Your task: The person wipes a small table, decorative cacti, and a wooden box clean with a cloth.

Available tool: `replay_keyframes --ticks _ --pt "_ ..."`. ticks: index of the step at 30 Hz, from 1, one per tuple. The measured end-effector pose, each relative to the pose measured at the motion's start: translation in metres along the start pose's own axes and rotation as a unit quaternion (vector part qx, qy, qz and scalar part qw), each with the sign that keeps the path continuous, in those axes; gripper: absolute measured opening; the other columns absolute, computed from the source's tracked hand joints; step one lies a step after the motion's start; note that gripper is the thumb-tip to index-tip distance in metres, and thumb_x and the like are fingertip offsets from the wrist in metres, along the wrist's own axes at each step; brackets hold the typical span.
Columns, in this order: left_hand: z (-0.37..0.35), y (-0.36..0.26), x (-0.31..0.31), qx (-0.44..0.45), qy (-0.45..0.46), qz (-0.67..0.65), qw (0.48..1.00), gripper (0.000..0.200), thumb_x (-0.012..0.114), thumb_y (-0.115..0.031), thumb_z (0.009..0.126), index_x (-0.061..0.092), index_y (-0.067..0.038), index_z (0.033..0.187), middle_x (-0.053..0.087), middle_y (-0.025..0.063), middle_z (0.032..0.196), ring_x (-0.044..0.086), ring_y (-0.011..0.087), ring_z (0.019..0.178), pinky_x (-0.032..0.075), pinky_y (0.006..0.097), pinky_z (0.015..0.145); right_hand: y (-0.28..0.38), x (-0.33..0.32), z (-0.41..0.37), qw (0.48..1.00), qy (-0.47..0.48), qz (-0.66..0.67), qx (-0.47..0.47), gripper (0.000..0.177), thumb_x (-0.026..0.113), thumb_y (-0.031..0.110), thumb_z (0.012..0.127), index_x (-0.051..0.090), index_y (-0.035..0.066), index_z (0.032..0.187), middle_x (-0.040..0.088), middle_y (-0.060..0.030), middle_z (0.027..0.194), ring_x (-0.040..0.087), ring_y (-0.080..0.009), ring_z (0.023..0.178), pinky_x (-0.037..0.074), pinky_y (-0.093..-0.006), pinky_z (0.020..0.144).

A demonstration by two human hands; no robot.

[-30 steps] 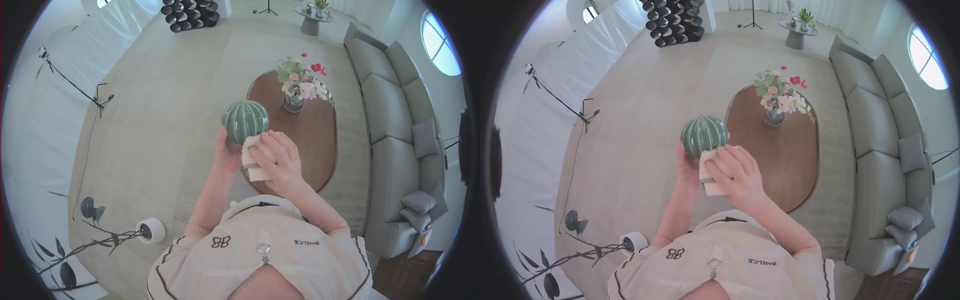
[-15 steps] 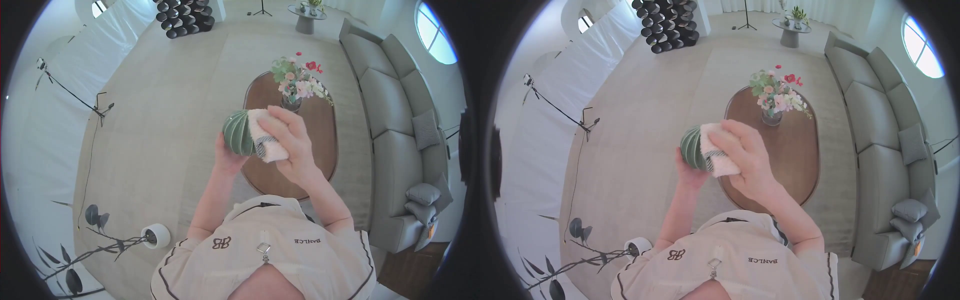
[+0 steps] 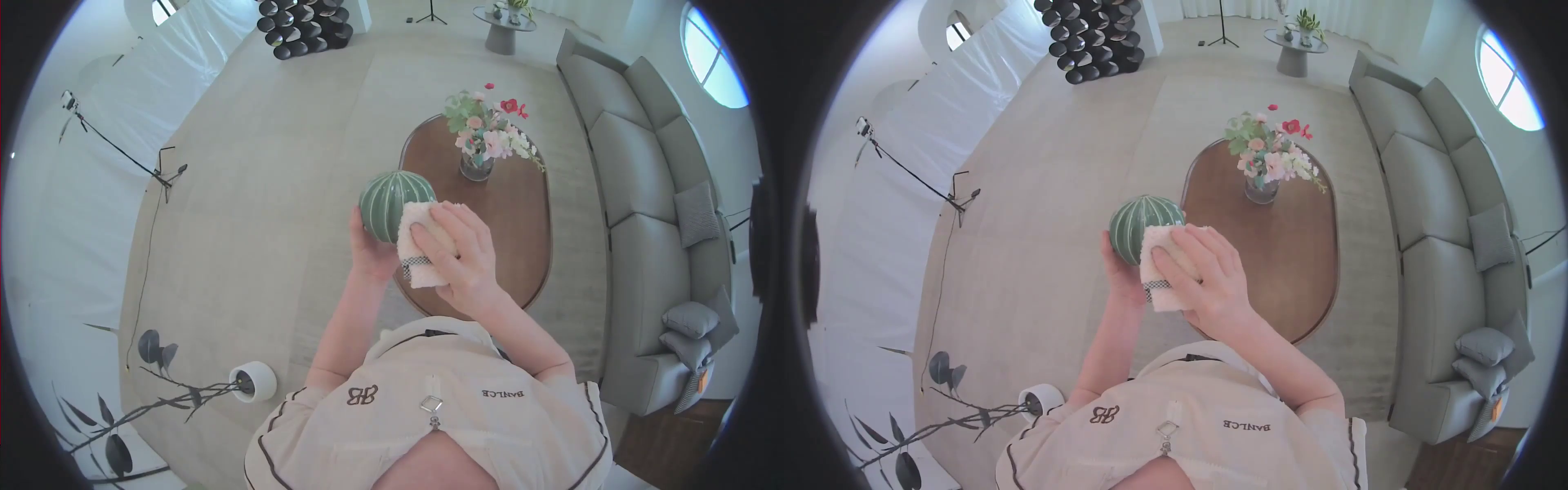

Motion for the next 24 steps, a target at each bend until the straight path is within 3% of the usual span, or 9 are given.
replay_keyframes --ticks 3,6,9,12,14,15,18,21,24 --pt "-0.001 -0.001 0.008 -0.014 0.023 -0.025 0.999 0.075 0.060 -0.063 0.076 0.051 -0.007 0.125 0.057 0.0129 0.122 0.052 0.0283 0.115 0.041 0.0415 0.098 0.003 0.004 -0.006 1.000 -0.009 -0.008 -0.004 0.025 0.050 0.019 0.092 0.062 0.009 0.112 0.053 -0.0190 0.120 0.053 -0.0345 0.105 0.047 -0.0463 0.088" --pt "-0.004 0.002 0.016 -0.055 0.046 -0.092 0.993 0.088 0.067 -0.064 0.068 0.045 -0.006 0.130 0.049 0.0196 0.129 0.044 0.0379 0.122 0.033 0.0471 0.105 0.006 0.007 -0.010 1.000 -0.016 -0.008 -0.008 0.022 0.050 0.017 0.091 0.063 0.010 0.108 0.055 -0.0174 0.118 0.056 -0.0325 0.102 0.047 -0.0452 0.088" --pt "-0.006 0.002 0.014 -0.087 0.048 -0.134 0.986 0.088 0.069 -0.065 0.064 0.046 -0.010 0.130 0.050 0.0164 0.130 0.043 0.0384 0.124 0.032 0.0493 0.105 0.009 0.007 -0.012 1.000 0.005 0.008 -0.008 0.022 0.055 0.010 0.086 0.063 0.010 0.106 0.054 -0.0172 0.120 0.055 -0.0324 0.103 0.046 -0.0454 0.089" --pt "-0.007 -0.002 0.020 -0.081 0.098 -0.130 0.983 0.097 0.066 -0.069 0.064 0.042 -0.004 0.132 0.048 0.0179 0.131 0.045 0.0371 0.119 0.035 0.0475 0.103 0.002 0.000 -0.007 0.978 0.015 0.203 0.043 0.029 0.054 0.030 0.091 0.065 0.010 0.108 0.053 -0.0195 0.122 0.051 -0.0324 0.112 0.042 -0.0455 0.094" --pt "-0.009 -0.008 0.012 -0.053 0.057 -0.083 0.993 0.094 0.063 -0.071 0.064 0.040 -0.012 0.134 0.047 0.0092 0.132 0.047 0.0284 0.116 0.043 0.0422 0.079 -0.008 -0.015 0.005 0.973 -0.010 0.209 0.094 0.053 0.041 0.049 0.092 0.063 0.005 0.111 0.052 -0.0211 0.121 0.050 -0.0335 0.111 0.042 -0.0442 0.092" --pt "-0.011 -0.008 0.010 -0.049 0.047 -0.071 0.995 0.093 0.063 -0.072 0.065 0.040 -0.014 0.134 0.047 0.0070 0.132 0.048 0.0262 0.116 0.045 0.0409 0.073 -0.012 -0.019 0.011 0.972 -0.017 0.209 0.109 0.059 0.037 0.054 0.092 0.062 0.004 0.112 0.051 -0.0215 0.120 0.050 -0.0337 0.110 0.042 -0.0439 0.092" --pt "-0.017 -0.007 0.003 -0.040 -0.002 0.021 0.999 0.095 0.051 -0.079 0.067 0.040 -0.013 0.134 0.053 0.0074 0.124 0.054 0.0270 0.102 0.047 0.0401 0.059 -0.023 -0.021 0.024 0.979 0.008 0.166 0.114 0.048 0.037 0.042 0.097 0.061 0.005 0.117 0.045 -0.0181 0.128 0.046 -0.0307 0.117 0.040 -0.0424 0.098" --pt "-0.016 -0.006 -0.005 -0.052 -0.007 0.036 0.998 0.095 0.048 -0.081 0.067 0.041 -0.016 0.135 0.052 0.0082 0.127 0.052 0.0282 0.111 0.050 0.0442 0.067 -0.023 -0.010 0.024 0.979 0.065 0.159 0.105 0.030 0.047 0.017 0.094 0.060 0.009 0.119 0.044 -0.0159 0.129 0.044 -0.0322 0.118 0.039 -0.0437 0.098" --pt "-0.014 -0.010 -0.001 -0.046 0.002 0.029 0.999 0.094 0.053 -0.078 0.068 0.040 -0.015 0.137 0.049 0.0091 0.133 0.046 0.0267 0.121 0.046 0.0424 0.085 -0.016 -0.006 0.019 0.990 0.049 0.103 0.079 0.028 0.048 0.018 0.094 0.062 0.009 0.116 0.048 -0.0165 0.125 0.047 -0.0353 0.113 0.041 -0.0449 0.093"
Point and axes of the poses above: each hand's wrist, its own z-axis towards the middle knuckle, its own x-axis out of the palm, y = z × x, the point moved 6 cm from there along z, towards the middle knuckle
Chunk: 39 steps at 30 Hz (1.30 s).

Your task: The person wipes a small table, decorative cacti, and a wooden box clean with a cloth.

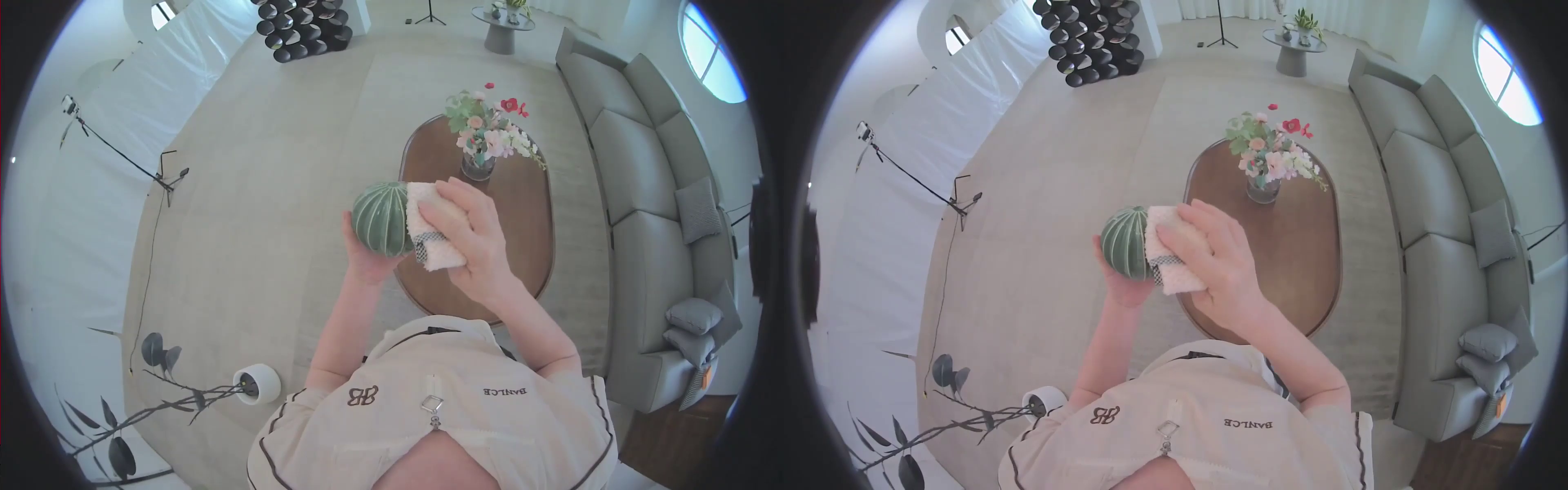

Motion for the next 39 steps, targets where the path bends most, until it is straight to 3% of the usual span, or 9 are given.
replay_keyframes --ticks 9,12,15,18,27,30,33,36,39 --pt "0.015 -0.006 0.030 0.019 0.080 -0.154 0.985 0.091 0.065 -0.068 0.066 0.045 -0.004 0.127 0.050 0.0201 0.126 0.048 0.0357 0.113 0.037 0.0444 0.101 0.005 0.022 -0.031 0.994 -0.005 -0.081 -0.067 0.026 0.056 0.010 0.087 0.063 0.010 0.112 0.050 -0.0197 0.126 0.050 -0.0348 0.113 0.043 -0.0485 0.094" --pt "0.018 -0.009 0.031 0.043 0.059 -0.142 0.987 0.092 0.064 -0.069 0.066 0.048 -0.001 0.125 0.053 0.0223 0.124 0.048 0.0357 0.117 0.034 0.0477 0.105 0.001 0.017 -0.033 0.994 -0.019 0.102 -0.040 0.024 0.059 0.014 0.089 0.062 0.005 0.111 0.045 -0.0216 0.127 0.049 -0.0355 0.111 0.043 -0.0452 0.090" --pt "0.017 -0.004 0.034 0.017 0.083 -0.099 0.991 0.098 0.063 -0.072 0.065 0.039 -0.005 0.134 0.040 0.0249 0.137 0.034 0.0349 0.132 0.033 0.0468 0.106 -0.010 -0.002 -0.022 0.986 -0.114 0.100 0.072 0.048 0.038 0.039 0.094 0.061 0.001 0.114 0.050 -0.0237 0.122 0.053 -0.0344 0.109 0.044 -0.0418 0.089" --pt "0.014 0.008 0.039 -0.001 0.056 -0.038 0.998 0.082 0.062 -0.069 0.070 0.046 -0.015 0.130 0.051 0.0098 0.129 0.046 0.0248 0.120 0.040 0.0400 0.095 -0.020 0.001 -0.018 0.965 -0.152 0.186 0.106 0.039 0.044 0.025 0.095 0.055 -0.001 0.122 0.052 -0.0211 0.125 0.051 -0.0308 0.115 0.042 -0.0418 0.095" --pt "0.008 -0.015 0.046 0.097 -0.102 0.186 0.972 0.053 0.045 -0.045 0.094 0.039 -0.017 0.138 0.046 0.0010 0.137 0.049 0.0158 0.120 0.047 0.0316 0.090 -0.026 -0.002 -0.022 0.958 -0.193 0.174 0.122 0.034 0.050 0.014 0.092 0.057 0.001 0.122 0.054 -0.0223 0.123 0.052 -0.0305 0.114 0.043 -0.0409 0.095" --pt "0.010 -0.012 0.041 0.079 -0.067 0.180 0.978 0.050 0.052 -0.037 0.091 0.040 -0.021 0.136 0.050 -0.0023 0.132 0.054 0.0134 0.112 0.050 0.0283 0.082 -0.017 -0.003 -0.020 0.972 -0.174 0.130 0.088 0.041 0.044 0.028 0.094 0.058 0.002 0.121 0.053 -0.0221 0.121 0.055 -0.0307 0.108 0.046 -0.0394 0.088" --pt "0.009 -0.008 0.035 0.090 0.002 0.247 0.965 0.090 0.073 -0.052 0.070 0.030 -0.015 0.140 0.044 0.0032 0.135 0.048 0.0158 0.118 0.046 0.0295 0.090 -0.010 -0.002 -0.019 0.982 -0.148 0.073 0.092 0.050 0.036 0.042 0.096 0.058 0.004 0.122 0.052 -0.0223 0.120 0.056 -0.0305 0.104 0.048 -0.0388 0.084" --pt "0.007 0.001 0.034 0.094 0.013 0.187 0.978 0.084 0.073 -0.054 0.072 0.036 -0.011 0.134 0.052 0.0066 0.125 0.054 0.0189 0.111 0.050 0.0283 0.080 -0.002 0.003 -0.022 0.990 -0.133 0.014 0.039 0.038 0.050 0.026 0.094 0.057 0.004 0.123 0.047 -0.0222 0.124 0.052 -0.0292 0.107 0.047 -0.0356 0.085" --pt "0.007 0.009 0.028 0.077 0.081 0.132 0.985 0.082 0.063 -0.056 0.080 0.031 -0.010 0.139 0.048 0.0087 0.133 0.048 0.0218 0.120 0.041 0.0354 0.097 0.009 0.006 -0.023 0.991 -0.123 -0.043 -0.039 0.036 0.055 0.025 0.092 0.058 0.003 0.119 0.045 -0.0249 0.124 0.051 -0.0347 0.104 0.047 -0.0399 0.083"
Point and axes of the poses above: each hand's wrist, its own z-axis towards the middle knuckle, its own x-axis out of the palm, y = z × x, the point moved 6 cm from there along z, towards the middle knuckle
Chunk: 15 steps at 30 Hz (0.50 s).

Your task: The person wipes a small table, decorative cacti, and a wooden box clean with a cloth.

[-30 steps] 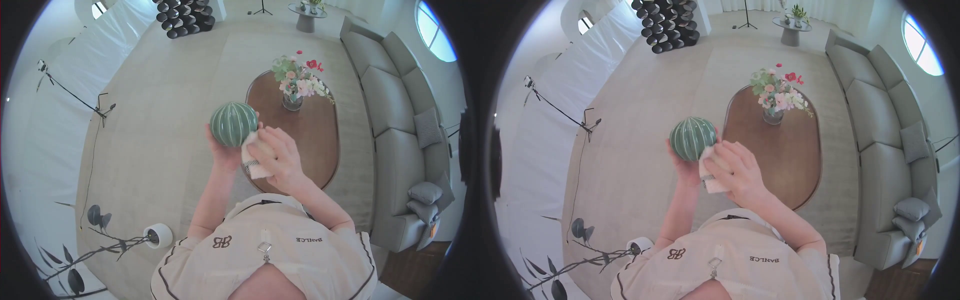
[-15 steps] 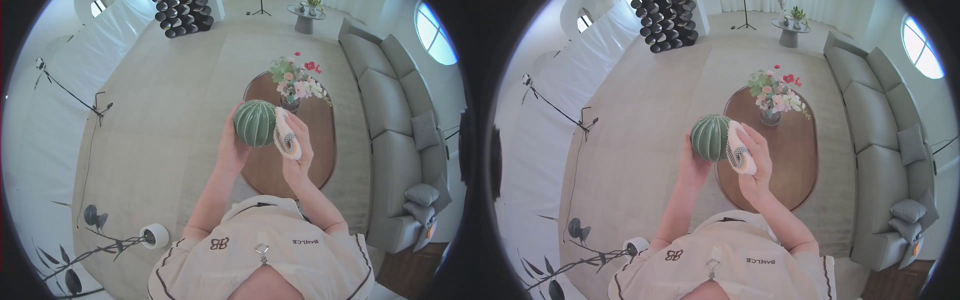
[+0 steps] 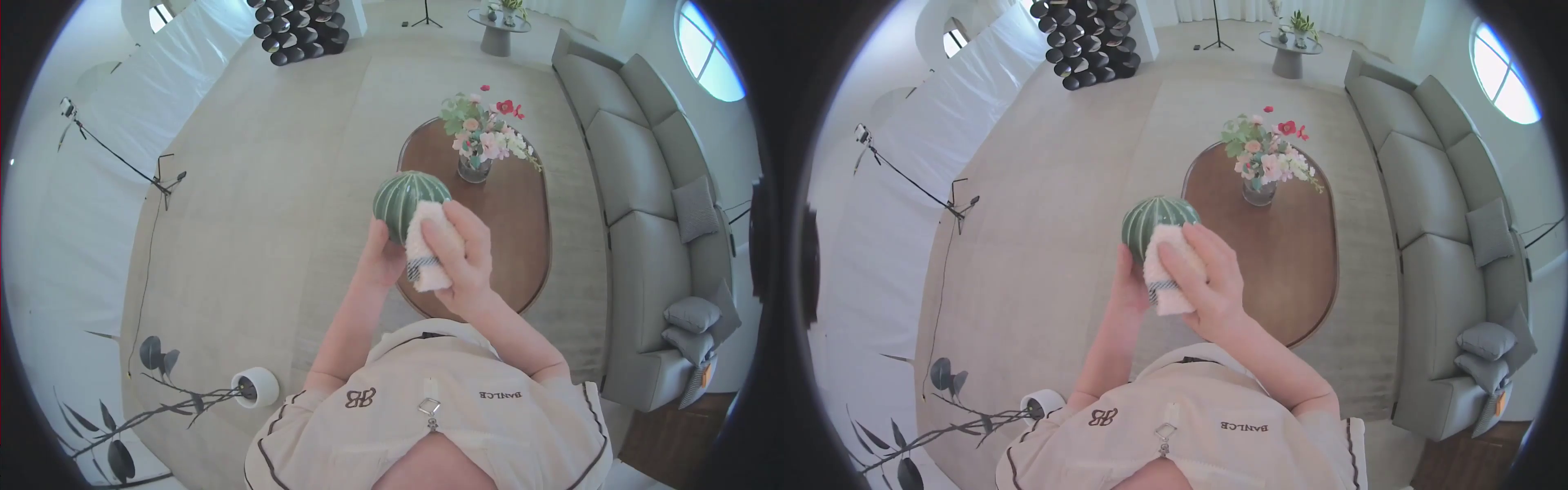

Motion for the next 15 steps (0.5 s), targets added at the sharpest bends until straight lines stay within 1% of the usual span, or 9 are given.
replay_keyframes --ticks 2,3,6,8,9,12,15 --pt "0.001 -0.006 0.007 0.019 0.030 0.014 0.999 0.087 0.062 -0.058 0.079 0.022 -0.015 0.144 0.042 0.0066 0.138 0.045 0.0215 0.123 0.038 0.0367 0.101 0.006 -0.001 -0.001 0.999 -0.012 -0.014 -0.027 0.032 0.059 0.020 0.089 0.059 0.002 0.116 0.046 -0.0254 0.121 0.052 -0.0369 0.103 0.050 -0.0440 0.082" --pt "0.001 -0.006 0.006 0.023 0.037 0.018 0.999 0.089 0.062 -0.059 0.079 0.020 -0.016 0.145 0.041 0.0060 0.139 0.044 0.0214 0.124 0.038 0.0370 0.102 0.007 -0.001 -0.003 0.999 -0.016 -0.018 -0.032 0.032 0.060 0.019 0.088 0.059 0.002 0.115 0.047 -0.0255 0.121 0.053 -0.0375 0.102 0.050 -0.0451 0.082" --pt "-0.003 0.004 -0.007 -0.007 0.031 -0.022 0.999 0.087 0.062 -0.057 0.080 0.021 -0.017 0.145 0.039 0.0055 0.139 0.044 0.0215 0.124 0.037 0.0384 0.103 0.008 0.001 -0.009 0.999 -0.001 -0.038 -0.038 0.031 0.058 0.025 0.090 0.062 0.004 0.113 0.048 -0.0253 0.123 0.054 -0.0417 0.103 0.050 -0.0440 0.084" --pt "-0.005 0.012 -0.005 -0.075 0.020 -0.152 0.985 0.080 0.058 -0.063 0.079 0.038 -0.009 0.135 0.048 0.0102 0.133 0.047 0.0246 0.121 0.038 0.0390 0.103 0.011 0.002 -0.009 0.998 0.010 -0.035 -0.054 0.031 0.052 0.031 0.093 0.064 0.006 0.108 0.053 -0.0228 0.118 0.055 -0.0388 0.101 0.051 -0.0427 0.084" --pt "-0.005 0.015 -0.006 -0.092 0.017 -0.185 0.978 0.080 0.057 -0.064 0.079 0.042 -0.007 0.132 0.050 0.0113 0.131 0.048 0.0253 0.121 0.038 0.0391 0.103 0.011 0.001 -0.008 0.998 0.013 -0.034 -0.058 0.032 0.050 0.032 0.094 0.065 0.007 0.107 0.054 -0.0221 0.116 0.056 -0.0381 0.101 0.051 -0.0423 0.084" --pt "-0.001 0.017 -0.019 -0.071 -0.023 -0.163 0.984 0.077 0.059 -0.062 0.079 0.047 -0.006 0.130 0.055 0.0112 0.127 0.051 0.0239 0.118 0.041 0.0372 0.099 0.005 -0.007 -0.002 0.999 0.011 0.031 -0.037 0.032 0.057 0.030 0.091 0.064 0.005 0.110 0.052 -0.0224 0.118 0.056 -0.0327 0.100 0.049 -0.0389 0.080" --pt "-0.005 0.006 -0.012 -0.033 -0.036 -0.086 0.995 0.076 0.061 -0.058 0.080 0.041 -0.010 0.136 0.051 0.0078 0.132 0.051 0.0215 0.119 0.047 0.0361 0.090 -0.010 -0.016 0.014 0.999 0.013 0.039 0.027 0.040 0.048 0.033 0.095 0.061 0.001 0.117 0.047 -0.0212 0.125 0.052 -0.0296 0.107 0.046 -0.0371 0.087"
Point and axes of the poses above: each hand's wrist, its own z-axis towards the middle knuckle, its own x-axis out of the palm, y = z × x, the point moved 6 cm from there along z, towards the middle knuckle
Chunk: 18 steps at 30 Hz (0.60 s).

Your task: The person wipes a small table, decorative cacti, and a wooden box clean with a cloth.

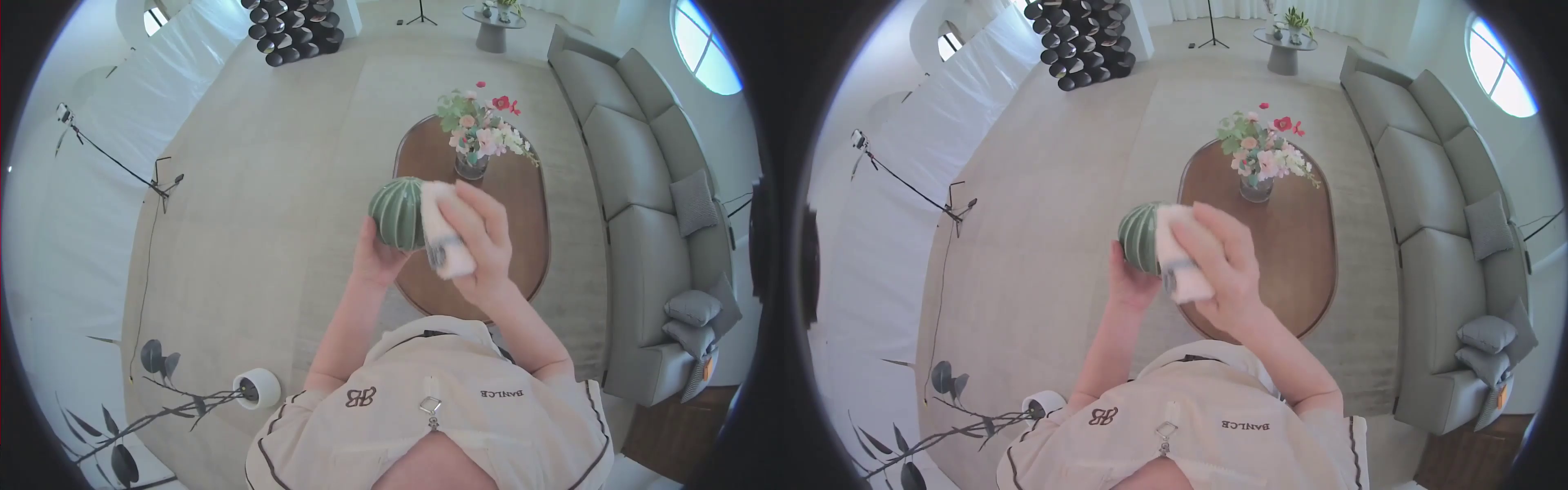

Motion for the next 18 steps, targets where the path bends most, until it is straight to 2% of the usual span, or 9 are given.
replay_keyframes --ticks 2,6,9,12,15,18 --pt "-0.002 0.001 0.004 -0.004 0.026 0.044 0.999 0.083 0.063 -0.061 0.076 0.039 -0.011 0.138 0.051 0.0056 0.133 0.051 0.0190 0.119 0.048 0.0322 0.087 -0.005 0.005 0.004 0.999 0.042 -0.007 0.021 0.036 0.047 0.022 0.094 0.057 0.002 0.122 0.047 -0.0203 0.127 0.051 -0.0293 0.109 0.045 -0.0376 0.089" --pt "0.000 -0.003 0.016 0.004 0.060 0.085 0.995 0.089 0.065 -0.060 0.076 0.026 -0.017 0.144 0.043 0.0018 0.137 0.048 0.0149 0.118 0.047 0.0288 0.085 -0.002 0.008 0.007 0.998 0.043 -0.032 0.012 0.033 0.048 0.016 0.093 0.057 0.004 0.122 0.049 -0.0193 0.124 0.053 -0.0290 0.105 0.046 -0.0369 0.086" --pt "-0.001 0.000 0.006 0.017 -0.008 0.059 0.998 0.071 0.064 -0.055 0.079 0.043 -0.012 0.132 0.056 0.0022 0.123 0.056 0.0151 0.108 0.049 0.0278 0.077 0.002 0.012 0.002 0.997 0.027 -0.069 -0.011 0.030 0.052 0.019 0.093 0.060 0.002 0.116 0.051 -0.0211 0.121 0.054 -0.0319 0.104 0.046 -0.0379 0.084" --pt "0.002 0.002 0.000 0.016 -0.032 0.002 0.999 0.071 0.063 -0.056 0.079 0.049 -0.006 0.127 0.057 0.0089 0.123 0.054 0.0216 0.114 0.044 0.0341 0.093 0.003 0.022 -0.013 0.995 0.030 -0.088 -0.039 0.030 0.056 0.020 0.091 0.060 0.004 0.116 0.049 -0.0204 0.124 0.053 -0.0372 0.106 0.047 -0.0424 0.087" --pt "0.007 0.009 -0.004 -0.026 -0.049 -0.075 0.996 0.063 0.058 -0.055 0.082 0.054 -0.006 0.121 0.060 0.0112 0.118 0.055 0.0254 0.111 0.044 0.0377 0.095 0.004 0.030 -0.024 0.992 0.029 -0.104 -0.067 0.029 0.059 0.019 0.089 0.061 0.007 0.116 0.052 -0.0198 0.121 0.054 -0.0380 0.105 0.050 -0.0431 0.087" --pt "0.001 0.011 0.007 -0.090 -0.071 -0.176 0.978 0.088 0.054 -0.070 0.074 0.047 -0.001 0.128 0.053 0.0202 0.126 0.051 0.0307 0.118 0.038 0.0397 0.102 0.009 0.035 -0.032 0.992 0.025 -0.090 -0.088 0.023 0.053 0.023 0.092 0.064 0.008 0.105 0.054 -0.0179 0.117 0.056 -0.0349 0.100 0.052 -0.0431 0.084"
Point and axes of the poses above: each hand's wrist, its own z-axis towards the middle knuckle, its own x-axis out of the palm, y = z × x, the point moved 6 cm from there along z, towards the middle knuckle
